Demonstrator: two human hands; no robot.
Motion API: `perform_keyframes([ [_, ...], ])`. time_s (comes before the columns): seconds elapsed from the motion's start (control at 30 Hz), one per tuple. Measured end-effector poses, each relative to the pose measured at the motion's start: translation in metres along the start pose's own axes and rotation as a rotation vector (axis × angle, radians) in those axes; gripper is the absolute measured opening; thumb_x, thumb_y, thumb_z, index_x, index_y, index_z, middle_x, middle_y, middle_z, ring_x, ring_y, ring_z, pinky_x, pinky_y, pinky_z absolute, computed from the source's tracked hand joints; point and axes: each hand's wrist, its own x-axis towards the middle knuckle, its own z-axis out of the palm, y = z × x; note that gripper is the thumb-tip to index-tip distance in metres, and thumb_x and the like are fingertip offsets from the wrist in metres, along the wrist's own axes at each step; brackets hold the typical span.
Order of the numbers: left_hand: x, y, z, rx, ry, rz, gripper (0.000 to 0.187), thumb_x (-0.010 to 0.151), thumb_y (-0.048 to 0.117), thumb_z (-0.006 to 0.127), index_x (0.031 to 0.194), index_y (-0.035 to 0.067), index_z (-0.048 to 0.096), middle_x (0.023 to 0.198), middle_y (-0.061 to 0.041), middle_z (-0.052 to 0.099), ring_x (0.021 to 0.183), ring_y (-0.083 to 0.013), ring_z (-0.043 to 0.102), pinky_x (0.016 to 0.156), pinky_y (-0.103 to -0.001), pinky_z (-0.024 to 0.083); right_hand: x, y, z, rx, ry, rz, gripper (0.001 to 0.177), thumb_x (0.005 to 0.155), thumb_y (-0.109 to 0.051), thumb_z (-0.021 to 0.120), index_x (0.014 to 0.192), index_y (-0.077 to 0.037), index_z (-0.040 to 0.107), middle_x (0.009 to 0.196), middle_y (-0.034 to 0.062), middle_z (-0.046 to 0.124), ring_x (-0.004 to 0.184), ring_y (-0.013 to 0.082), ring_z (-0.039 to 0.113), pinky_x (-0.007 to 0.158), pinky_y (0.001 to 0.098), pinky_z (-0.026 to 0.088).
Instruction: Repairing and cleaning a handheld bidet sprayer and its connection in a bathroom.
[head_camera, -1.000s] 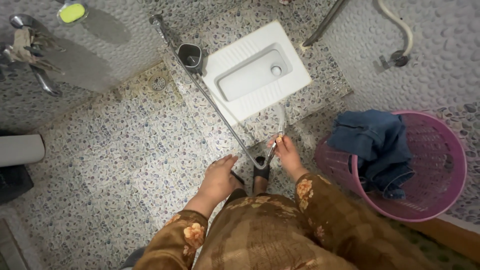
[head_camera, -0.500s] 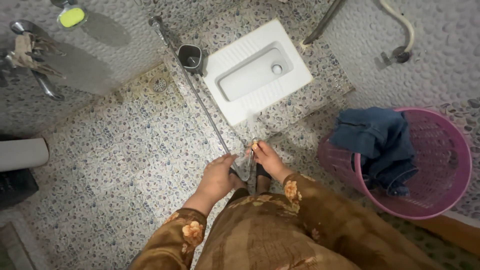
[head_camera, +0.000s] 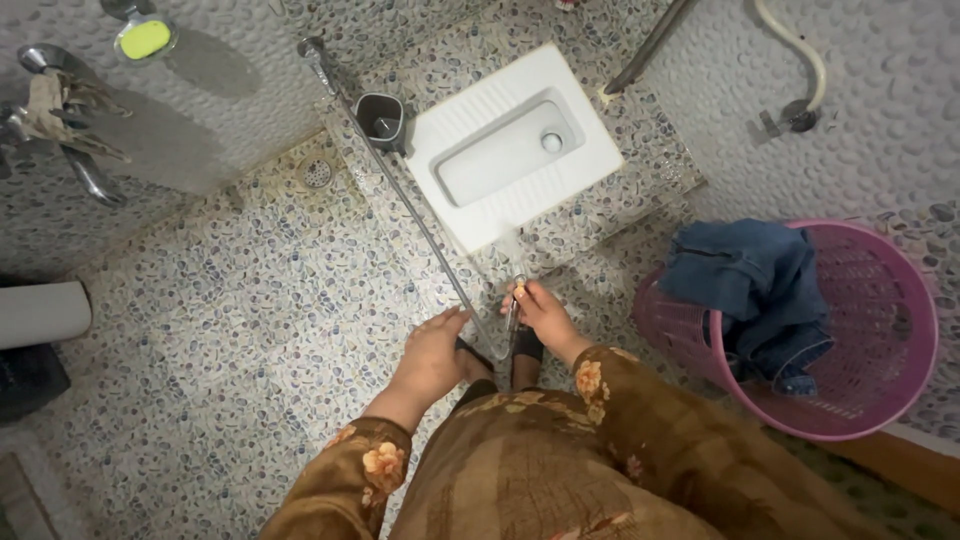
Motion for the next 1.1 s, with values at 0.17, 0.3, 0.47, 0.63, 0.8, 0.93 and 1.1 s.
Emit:
perform_keyframes([
  [0.17, 0.005, 0.0, -0.006, 0.006, -0.003, 0.043, 0.067, 0.073, 0.006, 0.068, 0.139, 0.009, 0.056, 0.146, -0.018, 0.054, 0.134, -0.0384, 0.05, 0.111, -0.046, 0.038, 0.003, 0.003, -0.008, -0.001, 0.026, -0.031, 0.026, 0.108, -0.023, 0.051, 0.121, -0.001, 0.058, 0.103, 0.0088, 0.068, 0.096, 0.02, 0.07, 0.087, 0.0357, 0.058],
  [0.3, 0.013, -0.005, -0.007, -0.032, 0.017, 0.068, 0.062, 0.075, 0.006, 0.068, 0.136, 0.008, 0.059, 0.143, -0.019, 0.057, 0.131, -0.0386, 0.053, 0.11, -0.045, 0.042, 0.013, 0.017, -0.02, 0.05, 0.008, -0.037, 0.027, 0.108, -0.025, 0.051, 0.122, -0.003, 0.057, 0.103, 0.0084, 0.069, 0.095, 0.019, 0.07, 0.086, 0.0349, 0.058],
  [0.47, 0.023, -0.014, -0.015, -0.019, 0.041, 0.175, 0.065, 0.071, 0.002, 0.066, 0.135, 0.006, 0.058, 0.141, -0.019, 0.058, 0.129, -0.0386, 0.054, 0.109, -0.045, 0.043, 0.021, 0.022, -0.021, 0.039, 0.045, -0.066, 0.026, 0.107, -0.025, 0.052, 0.121, -0.004, 0.057, 0.103, 0.0089, 0.069, 0.094, 0.02, 0.07, 0.084, 0.0345, 0.058],
  [0.63, 0.029, -0.018, -0.022, 0.006, 0.02, 0.178, 0.065, 0.072, -0.002, 0.062, 0.136, 0.008, 0.059, 0.143, -0.016, 0.059, 0.13, -0.0375, 0.055, 0.109, -0.045, 0.043, 0.017, 0.014, -0.018, 0.028, 0.085, -0.093, 0.024, 0.108, -0.027, 0.053, 0.116, -0.004, 0.055, 0.1, 0.0077, 0.069, 0.093, 0.0198, 0.069, 0.083, 0.0352, 0.058],
  [0.8, 0.034, -0.024, -0.025, -0.004, 0.004, 0.186, 0.06, 0.077, 0.005, 0.066, 0.136, 0.008, 0.059, 0.141, -0.019, 0.058, 0.13, -0.038, 0.053, 0.11, -0.045, 0.041, -0.002, 0.001, 0.004, -0.101, 0.15, -0.025, 0.029, 0.108, -0.032, 0.05, 0.117, -0.006, 0.059, 0.101, 0.0032, 0.068, 0.096, 0.0148, 0.067, 0.083, 0.0323, 0.056],
  [0.93, 0.041, -0.022, -0.025, 0.041, -0.021, 0.179, 0.062, 0.075, 0.003, 0.063, 0.136, 0.009, 0.059, 0.142, -0.018, 0.058, 0.13, -0.037, 0.054, 0.11, -0.044, 0.041, -0.001, 0.015, 0.003, -0.1, 0.159, -0.018, 0.028, 0.107, -0.031, 0.05, 0.118, -0.007, 0.061, 0.099, 0.004, 0.067, 0.093, 0.014, 0.066, 0.076, 0.031, 0.051],
  [1.1, 0.047, -0.027, -0.01, 0.048, -0.026, 0.222, 0.06, 0.079, 0.005, 0.063, 0.139, 0.01, 0.059, 0.144, -0.018, 0.058, 0.13, -0.0361, 0.056, 0.112, -0.043, 0.042, 0.0, 0.029, -0.008, 0.006, 0.16, -0.083, 0.023, 0.108, -0.027, 0.053, 0.113, -0.005, 0.058, 0.096, 0.0047, 0.066, 0.089, 0.0154, 0.068, 0.08, 0.0313, 0.058],
])
